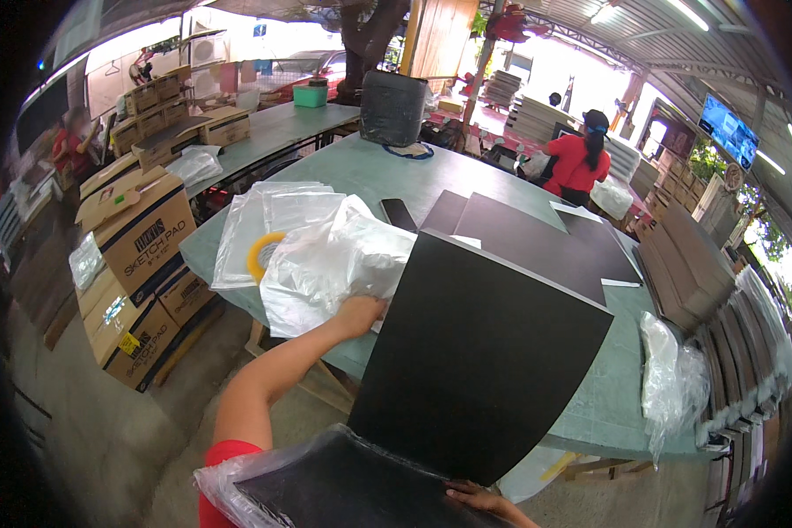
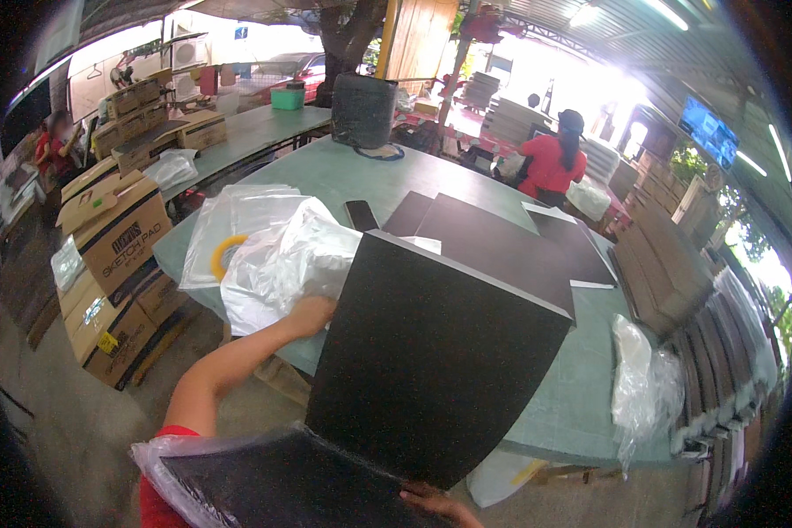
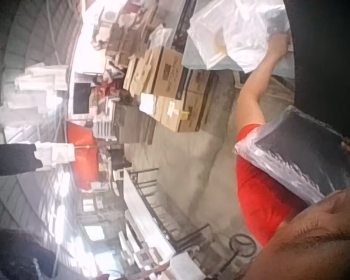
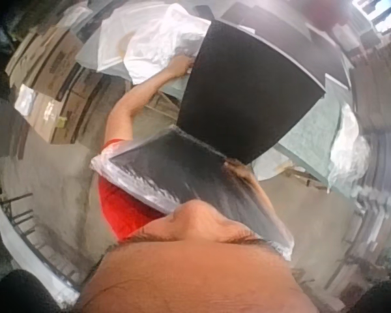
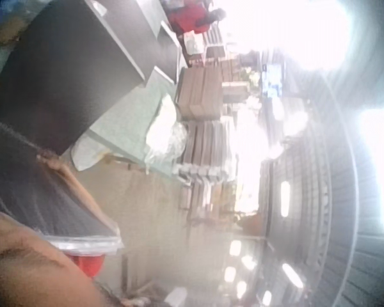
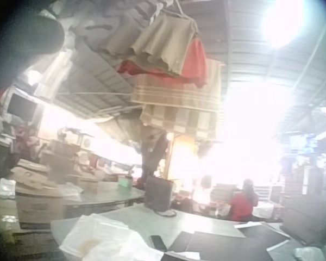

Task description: The person wraps rectangular panels in clear plastic bags. They pick up a panel, slide it into a bag, smooth the plastic, and set the wrapped panel aside. The process repeats with additional panels and bags on the table.

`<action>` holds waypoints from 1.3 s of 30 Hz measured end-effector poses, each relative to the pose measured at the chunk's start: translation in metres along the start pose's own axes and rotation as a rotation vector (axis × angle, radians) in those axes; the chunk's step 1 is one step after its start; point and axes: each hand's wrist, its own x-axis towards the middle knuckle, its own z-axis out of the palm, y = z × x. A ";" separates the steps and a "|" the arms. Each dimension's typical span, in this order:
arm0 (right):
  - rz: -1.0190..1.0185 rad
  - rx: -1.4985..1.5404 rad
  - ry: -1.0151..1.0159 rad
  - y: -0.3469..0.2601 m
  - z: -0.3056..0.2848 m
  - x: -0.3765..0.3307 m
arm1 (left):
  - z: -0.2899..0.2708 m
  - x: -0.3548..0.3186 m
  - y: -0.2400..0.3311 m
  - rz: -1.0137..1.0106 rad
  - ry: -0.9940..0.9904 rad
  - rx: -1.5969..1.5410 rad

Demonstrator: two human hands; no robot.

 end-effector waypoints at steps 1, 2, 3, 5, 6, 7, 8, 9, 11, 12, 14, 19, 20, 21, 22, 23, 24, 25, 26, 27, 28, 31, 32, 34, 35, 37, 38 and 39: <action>0.000 -0.034 0.021 0.002 0.001 0.003 | 0.003 0.003 -0.003 -0.063 -0.042 -0.044; -0.001 -0.072 0.040 0.005 0.002 0.006 | 0.005 0.007 -0.007 -0.024 -0.011 0.002; 0.004 -0.104 0.055 0.008 0.003 0.007 | 0.000 0.010 -0.006 0.016 0.014 0.042; -0.025 -0.098 0.004 0.006 -0.001 0.004 | -0.027 0.022 0.004 0.003 0.062 0.056; -0.043 -0.096 -0.023 0.002 -0.004 0.003 | -0.053 0.030 0.013 -0.051 0.087 0.033; -0.005 -0.073 -0.054 -0.003 -0.007 0.003 | -0.076 0.041 0.008 0.005 0.168 -0.066; 0.033 -0.058 -0.089 -0.008 -0.011 0.004 | -0.092 0.051 -0.005 -0.015 0.362 -0.063; 0.077 -0.025 -0.116 -0.009 -0.011 0.003 | -0.124 0.065 0.004 -0.031 0.609 -0.232; 0.079 -0.052 -0.083 0.003 -0.009 0.009 | -0.187 0.078 0.022 -0.347 0.727 -0.605; 0.071 -0.084 -0.071 0.006 -0.010 0.012 | -0.188 0.075 0.021 -0.213 0.789 -0.558; 0.044 -0.115 -0.060 0.000 -0.011 0.009 | -0.167 0.070 0.008 -0.227 0.644 -0.232; 0.027 -0.161 -0.053 0.015 -0.009 0.021 | -0.126 0.050 -0.045 -0.354 0.194 -0.203; 0.032 -0.168 -0.053 0.020 -0.009 0.024 | -0.129 0.051 -0.047 -0.481 0.470 -0.608; 0.042 -0.162 -0.045 0.024 -0.008 0.024 | -0.148 0.058 -0.010 -0.453 0.708 -0.937; 0.018 -0.155 -0.027 0.024 -0.008 0.023 | -0.172 0.058 0.005 -0.534 0.778 -1.103; -0.004 -0.140 -0.008 0.024 -0.008 0.021 | -0.200 0.055 0.037 -0.528 0.884 -1.220; -0.024 -0.119 0.015 0.024 -0.006 0.019 | -0.220 0.051 0.071 -0.574 1.087 -1.227; -0.019 -0.032 0.002 0.008 -0.007 0.008 | -0.229 0.032 0.076 -0.501 1.112 -1.202; -0.019 0.042 -0.023 -0.022 -0.012 -0.014 | -0.201 0.004 0.045 -0.109 1.024 -1.202; -0.057 0.015 -0.024 -0.027 -0.015 -0.018 | -0.174 -0.017 0.050 0.047 0.887 -0.901; -0.093 -0.013 -0.023 -0.033 -0.018 -0.020 | -0.147 -0.039 0.055 0.226 0.790 -0.625; -0.379 -0.182 0.231 -0.037 -0.038 -0.024 | -0.063 -0.062 0.124 -0.213 -0.493 -0.238; -0.538 -0.111 0.367 -0.087 -0.043 -0.055 | 0.001 -0.094 0.105 0.349 -0.961 -0.116; -0.865 0.066 0.477 -0.143 -0.037 -0.086 | 0.003 -0.114 0.151 0.373 -0.860 -0.334; -0.916 0.089 0.420 -0.163 -0.028 -0.095 | -0.019 -0.101 0.185 0.319 -0.836 -0.374; -1.085 -0.181 0.591 -0.190 -0.013 -0.098 | -0.045 -0.070 0.201 0.126 -0.709 -0.543; -0.756 -0.217 0.444 -0.196 -0.026 -0.104 | -0.064 -0.054 0.190 0.274 -0.736 -0.490; -0.429 -0.246 0.297 -0.199 -0.041 -0.112 | -0.068 -0.050 0.181 0.087 -0.632 -0.547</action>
